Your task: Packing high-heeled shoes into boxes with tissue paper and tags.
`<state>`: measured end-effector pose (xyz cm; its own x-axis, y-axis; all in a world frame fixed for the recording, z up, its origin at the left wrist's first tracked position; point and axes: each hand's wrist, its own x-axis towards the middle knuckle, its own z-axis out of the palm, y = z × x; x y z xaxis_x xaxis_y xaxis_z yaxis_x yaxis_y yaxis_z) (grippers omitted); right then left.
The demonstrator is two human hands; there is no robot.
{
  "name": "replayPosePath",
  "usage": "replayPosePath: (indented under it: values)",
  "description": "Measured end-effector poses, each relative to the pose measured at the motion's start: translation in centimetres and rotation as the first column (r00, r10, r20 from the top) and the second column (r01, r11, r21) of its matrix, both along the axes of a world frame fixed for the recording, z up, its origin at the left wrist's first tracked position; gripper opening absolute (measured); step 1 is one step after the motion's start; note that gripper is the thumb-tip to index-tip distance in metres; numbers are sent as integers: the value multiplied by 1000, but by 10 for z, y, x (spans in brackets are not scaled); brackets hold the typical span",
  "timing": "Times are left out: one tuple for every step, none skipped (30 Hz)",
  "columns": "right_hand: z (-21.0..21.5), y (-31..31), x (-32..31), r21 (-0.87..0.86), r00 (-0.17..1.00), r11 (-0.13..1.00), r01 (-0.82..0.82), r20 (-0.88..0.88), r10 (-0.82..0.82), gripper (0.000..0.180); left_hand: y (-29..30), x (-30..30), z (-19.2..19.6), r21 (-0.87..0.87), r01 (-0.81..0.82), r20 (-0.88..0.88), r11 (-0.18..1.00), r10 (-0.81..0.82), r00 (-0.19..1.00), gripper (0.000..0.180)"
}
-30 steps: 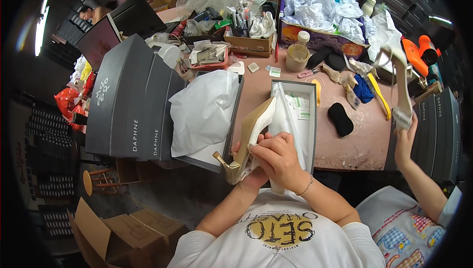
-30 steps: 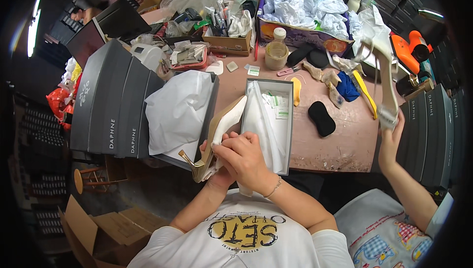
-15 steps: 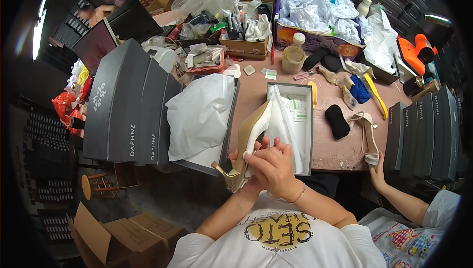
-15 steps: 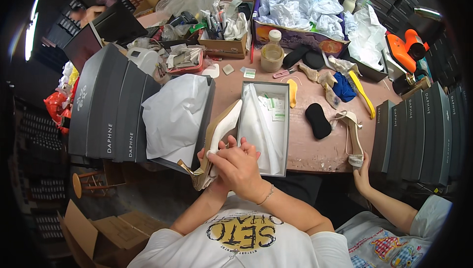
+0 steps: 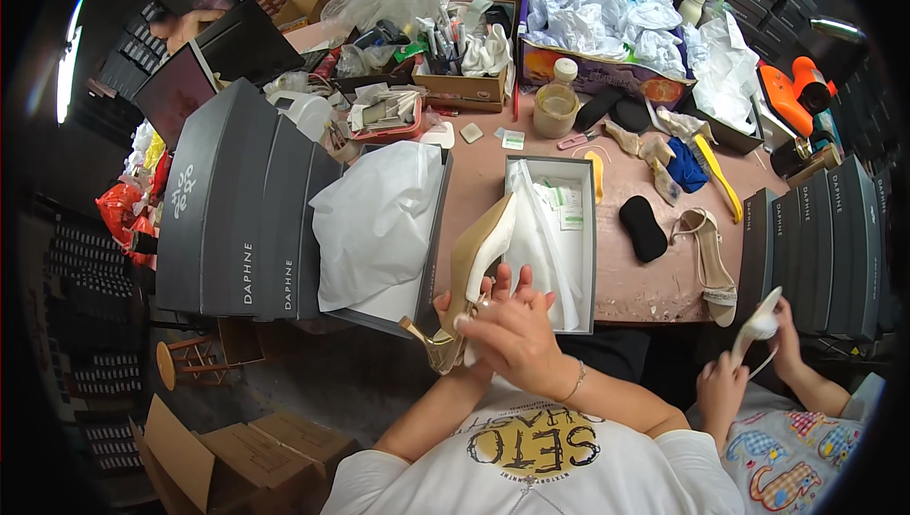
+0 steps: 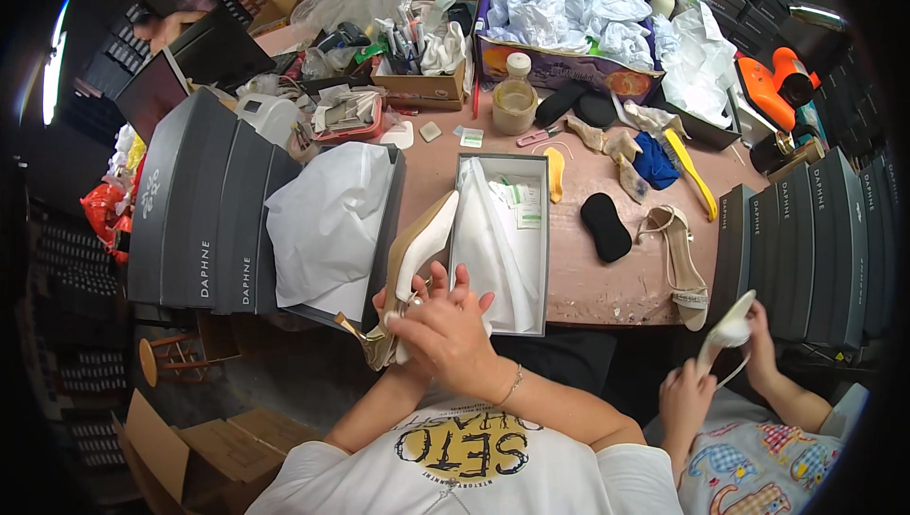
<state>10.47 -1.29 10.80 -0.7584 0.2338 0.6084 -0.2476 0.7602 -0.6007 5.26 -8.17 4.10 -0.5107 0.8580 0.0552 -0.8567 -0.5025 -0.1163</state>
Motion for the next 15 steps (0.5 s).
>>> replayPosePath:
  values:
    - [1, 7, -5, 27, 999, 999, 35, -13, -35, 30, 2, -2, 0, -1, -5, 3, 1000, 5, 1000, 55]
    - [1, 11, -7, 53, 997, 996, 71, -26, -70, 30, 2, -2, 0, -6, -5, 1, 1000, 5, 1000, 55]
    - [-3, 7, -6, 62, 996, 994, 87, -35, -85, 30, 1, -1, 0, -11, -6, 6, 1000, 6, 1000, 55]
    - [-3, 4, -3, 28, 998, 998, 60, -7, -60, 30, 1, -1, 0, -10, -10, 7, 1000, 10, 1000, 55]
    - [-3, 0, 0, -8, 999, 999, 34, 19, -34, 30, -1, -1, 1, -11, -13, -5, 1000, 13, 1000, 55]
    - [-1, -2, 1, -44, 999, 999, 9, 45, -7, 31, -1, -1, 2, -8, -12, -16, 1000, 12, 1000, 55]
    - [0, -4, 2, -54, 999, 998, -32, 21, 34, 32, -2, -2, 1, -5, -12, -22, 1000, 12, 1000, 55]
    - [1, -3, 2, -23, 1000, 1000, -9, 16, 10, 32, -3, -1, 1, -3, -6, -31, 1000, 6, 999, 55]
    - [3, 0, 0, 9, 1000, 1000, 13, 10, -13, 32, -2, -1, -1, 2, -10, -21, 1000, 10, 1000, 55]
    - [5, 5, -2, 43, 999, 998, 37, -2, -36, 33, 1, -2, -1, 2, -15, -14, 1000, 15, 1000, 55]
    - [0, 10, -5, 31, 999, 999, 44, -22, -44, 34, 2, -2, -1, 7, -17, -14, 1000, 17, 1000, 55]
    - [1, 9, -4, 20, 999, 999, 42, -5, -42, 33, 1, -1, -1, 5, -21, -7, 1000, 21, 1000, 55]
    - [0, 5, -2, 9, 999, 999, 39, 12, -40, 33, 1, 0, -1, 14, -35, -2, 999, 35, 999, 55]
    - [-1, 3, 1, -1, 999, 999, 38, 27, -38, 33, 0, 2, 0, 21, -43, 5, 999, 43, 999, 55]
    - [-2, 1, 4, -41, 998, 999, -6, 62, 8, 32, 0, 3, 0, 41, -66, 4, 997, 66, 998, 56]
